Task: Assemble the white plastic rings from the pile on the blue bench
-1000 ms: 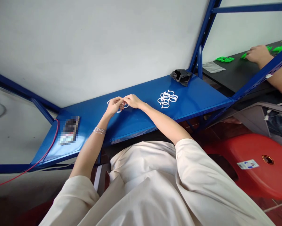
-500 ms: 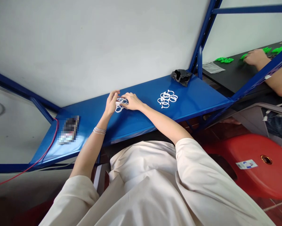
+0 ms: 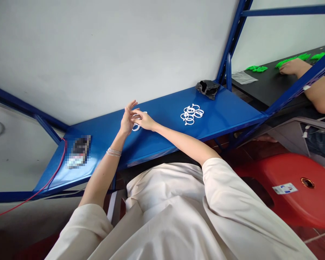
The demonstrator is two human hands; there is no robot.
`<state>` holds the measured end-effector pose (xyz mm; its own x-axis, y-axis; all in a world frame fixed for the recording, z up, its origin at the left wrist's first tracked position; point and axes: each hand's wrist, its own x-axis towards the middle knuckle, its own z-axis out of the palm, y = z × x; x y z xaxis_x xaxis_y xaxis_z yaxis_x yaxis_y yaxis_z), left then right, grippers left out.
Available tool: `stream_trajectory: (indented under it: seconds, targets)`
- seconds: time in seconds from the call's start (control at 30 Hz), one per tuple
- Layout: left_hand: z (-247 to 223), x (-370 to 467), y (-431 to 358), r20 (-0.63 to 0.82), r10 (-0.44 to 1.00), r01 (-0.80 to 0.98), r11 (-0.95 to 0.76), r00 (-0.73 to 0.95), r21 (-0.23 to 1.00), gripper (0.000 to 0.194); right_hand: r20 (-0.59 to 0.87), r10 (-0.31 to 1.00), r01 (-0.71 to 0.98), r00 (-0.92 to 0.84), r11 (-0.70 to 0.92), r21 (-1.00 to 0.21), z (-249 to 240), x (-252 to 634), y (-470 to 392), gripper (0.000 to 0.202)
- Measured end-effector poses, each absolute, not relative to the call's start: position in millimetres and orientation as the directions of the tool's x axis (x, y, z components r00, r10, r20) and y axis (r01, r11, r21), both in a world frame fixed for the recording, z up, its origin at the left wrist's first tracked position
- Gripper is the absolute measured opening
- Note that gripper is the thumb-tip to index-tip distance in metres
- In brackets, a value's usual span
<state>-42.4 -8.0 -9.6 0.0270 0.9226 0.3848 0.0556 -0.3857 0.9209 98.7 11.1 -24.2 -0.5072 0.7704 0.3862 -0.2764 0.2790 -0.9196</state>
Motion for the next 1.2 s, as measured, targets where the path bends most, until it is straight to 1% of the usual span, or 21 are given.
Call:
stream_trajectory:
  seconds: [0.13,0.3,0.43,0.57,0.7,0.8,0.93,1.03,1.2]
  targets:
    - [-12.0,-40.0,-8.0,0.42,0.905,0.091,-0.424,0.064,0.901,0.091,0.386,0.777,-0.285,-0.498,0.275,-0.918,-22.7,101.0,12.2,0.023]
    - [-9.8,-33.3,-13.4,0.459,0.882,0.115,-0.469,0.104,0.876,0.084,0.371,0.793,-0.249,-0.483,0.282,-0.927,-22.2,104.6,15.0,0.019]
    - [-5.0,-32.2,-16.5,0.453,0.885,0.127,-0.464,0.104,0.877,0.086,0.379,0.786,-0.224,-0.489,0.307,-0.925,-22.2,104.4,14.1,0.021]
    - [-4.3,-36.2,-14.2,0.45,0.893,0.125,-0.447,0.008,0.886,0.086,0.433,0.751,-0.201,-0.498,0.386,-0.901,-23.6,100.0,9.5,0.035]
    - [-9.6,-40.5,-9.1,0.482,0.874,0.128,-0.472,-0.06,0.872,0.08,0.491,0.693,-0.055,-0.528,0.549,-0.834,-24.6,97.7,7.1,0.049]
    - [-12.6,-40.6,-7.0,0.465,0.884,0.144,-0.455,-0.046,0.879,0.084,0.499,0.68,0.029,-0.537,0.606,-0.795,-23.4,99.9,7.4,0.055]
    - [-11.4,-38.8,-8.4,0.484,0.875,0.158,-0.476,-0.007,0.865,0.088,0.507,0.699,0.051,-0.505,0.61,-0.79,-21.5,102.6,7.5,0.057]
    - [-9.6,-39.6,-9.9,0.51,0.86,0.14,-0.505,-0.003,0.852,0.087,0.502,0.705,0.051,-0.501,0.603,-0.796,-23.8,101.0,9.5,0.055]
    - [-9.6,-43.8,-10.3,0.494,0.869,0.088,-0.493,0.014,0.865,0.083,0.48,0.715,0.006,-0.509,0.56,-0.828,-35.3,93.8,17.5,0.052]
